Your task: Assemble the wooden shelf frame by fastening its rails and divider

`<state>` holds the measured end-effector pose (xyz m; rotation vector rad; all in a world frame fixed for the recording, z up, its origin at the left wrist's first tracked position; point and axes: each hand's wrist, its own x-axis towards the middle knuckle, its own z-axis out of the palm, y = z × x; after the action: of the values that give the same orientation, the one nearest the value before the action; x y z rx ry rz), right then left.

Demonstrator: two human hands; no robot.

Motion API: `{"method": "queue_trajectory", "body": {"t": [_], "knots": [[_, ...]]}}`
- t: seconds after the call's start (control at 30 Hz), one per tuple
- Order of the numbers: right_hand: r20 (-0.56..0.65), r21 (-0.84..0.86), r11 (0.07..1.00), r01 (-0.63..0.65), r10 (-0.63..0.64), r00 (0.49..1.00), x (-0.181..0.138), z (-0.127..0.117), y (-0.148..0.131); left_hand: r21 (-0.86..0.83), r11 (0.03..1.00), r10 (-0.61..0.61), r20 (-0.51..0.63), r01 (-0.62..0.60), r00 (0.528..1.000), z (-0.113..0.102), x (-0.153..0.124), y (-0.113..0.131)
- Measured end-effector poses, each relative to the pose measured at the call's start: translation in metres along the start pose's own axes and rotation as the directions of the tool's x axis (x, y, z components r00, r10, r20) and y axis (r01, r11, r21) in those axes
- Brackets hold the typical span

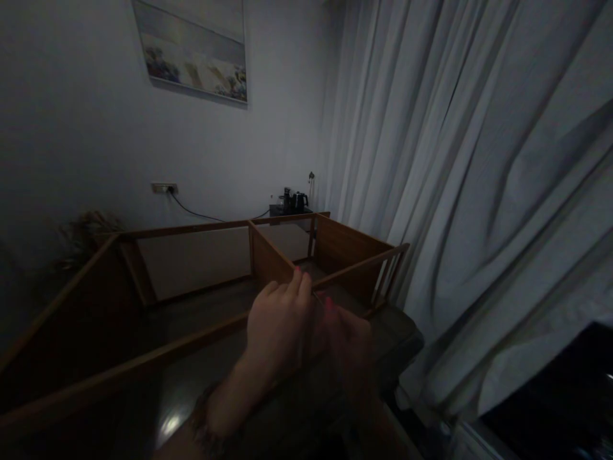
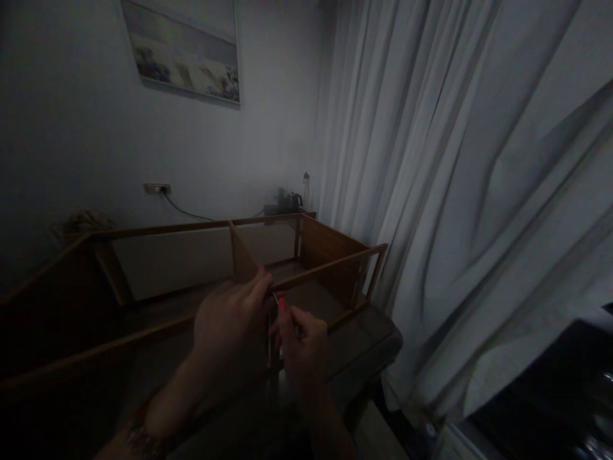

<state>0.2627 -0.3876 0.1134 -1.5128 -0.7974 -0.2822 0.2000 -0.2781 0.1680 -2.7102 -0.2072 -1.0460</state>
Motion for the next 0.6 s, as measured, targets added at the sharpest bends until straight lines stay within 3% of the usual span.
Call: {"method": "queue_trajectory", "body": {"t": [0.1,0.23,0.3,0.37,0.43,0.6], "knots": [[0.042,-0.18,0.965,0.19,-0.186,0.982,0.004,-0.009,0.001,0.008,1.0,0.006,-0.012,-0.006,1.0,0.0,0.001,-0.001],[0.074,-0.331,0.849,0.413,-0.413,0.908,0.01,-0.028,0.005,0.011,1.0,0.004,-0.016,-0.004,1.0,0.003,0.003,-0.001],[0.137,-0.374,0.74,0.56,-0.553,0.822,0.015,-0.039,0.006,0.008,1.0,0.006,-0.007,-0.006,1.0,0.003,0.002,-0.001],[0.268,-0.399,0.576,0.713,-0.671,0.692,0.02,-0.049,0.005,0.007,1.0,0.0,-0.005,0.0,1.0,0.002,0.002,0.0],[0.382,-0.399,0.447,0.801,-0.713,0.588,0.026,-0.056,0.002,0.002,1.0,-0.005,0.0,0.005,1.0,0.0,0.002,0.0],[0.45,-0.414,0.334,0.847,-0.734,0.509,0.041,-0.065,-0.006,-0.013,1.0,-0.002,0.011,0.003,1.0,0.0,0.002,0.001]]}}
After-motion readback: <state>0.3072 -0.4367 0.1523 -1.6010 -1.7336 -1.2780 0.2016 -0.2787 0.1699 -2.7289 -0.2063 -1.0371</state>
